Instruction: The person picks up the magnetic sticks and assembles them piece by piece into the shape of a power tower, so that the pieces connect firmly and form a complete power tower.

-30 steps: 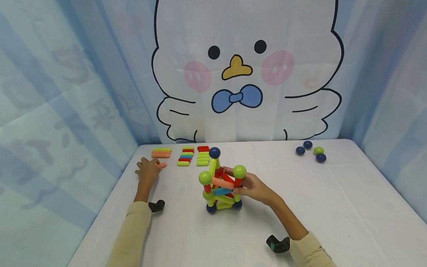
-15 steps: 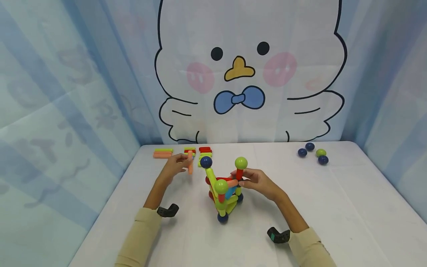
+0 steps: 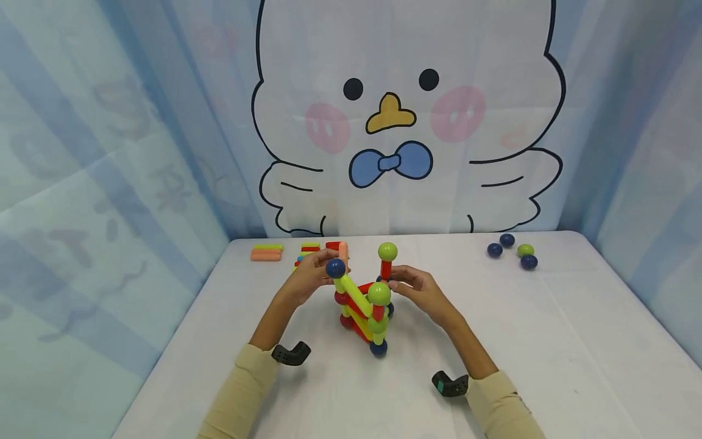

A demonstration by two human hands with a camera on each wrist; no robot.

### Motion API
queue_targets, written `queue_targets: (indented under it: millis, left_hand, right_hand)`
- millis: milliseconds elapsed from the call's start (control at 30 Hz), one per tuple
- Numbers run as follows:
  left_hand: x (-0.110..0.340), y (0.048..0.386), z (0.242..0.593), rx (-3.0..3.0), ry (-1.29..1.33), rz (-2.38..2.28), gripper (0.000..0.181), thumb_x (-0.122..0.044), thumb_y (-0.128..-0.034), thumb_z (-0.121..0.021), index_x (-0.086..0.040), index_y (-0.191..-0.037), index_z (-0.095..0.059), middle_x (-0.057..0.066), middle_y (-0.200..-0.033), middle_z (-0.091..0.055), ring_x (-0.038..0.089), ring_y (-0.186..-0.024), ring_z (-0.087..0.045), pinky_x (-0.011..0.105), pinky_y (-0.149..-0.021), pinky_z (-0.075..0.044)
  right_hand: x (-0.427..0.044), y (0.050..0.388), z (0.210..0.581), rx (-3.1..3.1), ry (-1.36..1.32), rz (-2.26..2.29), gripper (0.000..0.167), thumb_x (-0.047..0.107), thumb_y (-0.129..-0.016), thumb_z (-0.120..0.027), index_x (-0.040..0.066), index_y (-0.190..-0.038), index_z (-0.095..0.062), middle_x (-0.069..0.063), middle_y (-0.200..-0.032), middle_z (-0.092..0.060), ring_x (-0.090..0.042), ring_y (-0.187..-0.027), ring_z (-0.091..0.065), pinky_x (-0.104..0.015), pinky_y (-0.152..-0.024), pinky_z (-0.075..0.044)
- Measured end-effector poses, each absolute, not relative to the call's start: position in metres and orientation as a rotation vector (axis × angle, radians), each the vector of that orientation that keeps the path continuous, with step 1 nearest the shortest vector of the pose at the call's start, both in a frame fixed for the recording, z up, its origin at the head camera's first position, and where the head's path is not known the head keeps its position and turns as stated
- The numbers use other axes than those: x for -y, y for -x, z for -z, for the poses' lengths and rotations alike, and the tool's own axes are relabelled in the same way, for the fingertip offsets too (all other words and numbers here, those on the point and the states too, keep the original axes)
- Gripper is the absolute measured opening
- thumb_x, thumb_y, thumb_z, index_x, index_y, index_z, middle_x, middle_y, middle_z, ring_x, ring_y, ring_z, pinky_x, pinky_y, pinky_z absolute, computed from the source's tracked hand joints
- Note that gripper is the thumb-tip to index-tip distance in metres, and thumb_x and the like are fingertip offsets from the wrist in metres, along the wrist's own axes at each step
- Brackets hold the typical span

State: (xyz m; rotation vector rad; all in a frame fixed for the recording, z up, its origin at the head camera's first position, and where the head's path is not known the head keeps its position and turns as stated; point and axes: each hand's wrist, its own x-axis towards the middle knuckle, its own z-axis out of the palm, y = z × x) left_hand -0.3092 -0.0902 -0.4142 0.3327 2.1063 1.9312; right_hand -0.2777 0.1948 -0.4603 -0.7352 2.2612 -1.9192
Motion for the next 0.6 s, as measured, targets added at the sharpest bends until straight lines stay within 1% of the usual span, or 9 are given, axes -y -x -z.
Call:
queue_targets:
  millis: [100,167,233,333,400,467,600]
  left_hand:
    - [0.089,0.308,0.414,-2.113,-0.367,-1.906,0.035,-0.016,-0.0968,-0.061,-0.002,-0.128,-0.058,0.018,-0.121,-0.066,0.02,-0.101,-0.068,0.035,-0.088,-0.057]
    - [0.086,0.308,0.414,-2.098,-0.379,-1.891,0.035,-0.016,-0.097,-0.061,-0.005,-0.13,-0.059,0.017,-0.119,-0.068,0.021,-0.103,-0.068,0.035,-0.088,-0.057]
    - [0.084,0.308,0.414,-2.08,-0.4,-1.86,0.036,-0.017,-0.0969,-0.061,-0.009,-0.132,-0.06,0.016,-0.117,-0.07,0.021,-0.105,-0.067,0.035,-0.089,-0.056]
    - [0.079,0.31,0.415,-2.041,-0.45,-1.792,0.037,-0.025,-0.0979,-0.059,-0.012,-0.133,-0.061,0.015,-0.115,-0.07,0.02,-0.108,-0.064,0.038,-0.093,-0.053]
    - [0.077,0.31,0.416,-2.013,-0.467,-1.761,0.038,-0.03,-0.0984,-0.058,-0.01,-0.131,-0.062,0.015,-0.116,-0.07,0.021,-0.11,-0.062,0.042,-0.097,-0.05]
    - [0.075,0.309,0.417,-2.009,-0.467,-1.726,0.042,-0.037,-0.0983,-0.056,-0.009,-0.128,-0.064,0.014,-0.116,-0.069,0.02,-0.111,-0.06,0.044,-0.1,-0.048]
    - [0.073,0.307,0.417,-2.008,-0.448,-1.698,0.045,-0.04,-0.0977,-0.056,-0.004,-0.122,-0.066,0.008,-0.114,-0.065,0.02,-0.113,-0.059,0.047,-0.106,-0.044]
  right_hand:
    - [-0.191,0.277,0.459,-2.285,0.729,1.937,0.034,0.02,-0.1,-0.055,0.003,-0.13,-0.054,-0.002,-0.127,-0.065,-0.002,-0.115,-0.061,-0.018,-0.095,-0.049]
    - [-0.188,0.277,0.457,-2.319,0.716,1.951,0.034,0.022,-0.1,-0.055,0.002,-0.129,-0.056,-0.005,-0.126,-0.066,-0.001,-0.114,-0.062,-0.018,-0.095,-0.049]
    - [-0.186,0.277,0.455,-2.34,0.701,1.968,0.034,0.022,-0.101,-0.054,0.001,-0.128,-0.056,-0.003,-0.124,-0.067,-0.001,-0.112,-0.062,-0.017,-0.094,-0.049]
    - [-0.184,0.277,0.454,-2.36,0.676,1.995,0.034,0.02,-0.102,-0.053,-0.002,-0.127,-0.056,0.004,-0.118,-0.069,0.0,-0.109,-0.062,-0.016,-0.093,-0.049]
    - [-0.183,0.276,0.453,-2.359,0.662,2.011,0.033,0.019,-0.102,-0.052,-0.003,-0.126,-0.056,0.006,-0.115,-0.068,-0.001,-0.107,-0.063,-0.016,-0.093,-0.049]
    - [-0.181,0.275,0.454,-2.373,0.644,2.01,0.034,0.02,-0.102,-0.053,-0.003,-0.127,-0.056,0.005,-0.114,-0.067,-0.001,-0.106,-0.063,-0.016,-0.092,-0.05]
    - [-0.177,0.274,0.455,-2.421,0.594,1.999,0.036,0.023,-0.101,-0.054,-0.002,-0.127,-0.057,-0.007,-0.117,-0.066,-0.001,-0.103,-0.062,-0.016,-0.091,-0.05]
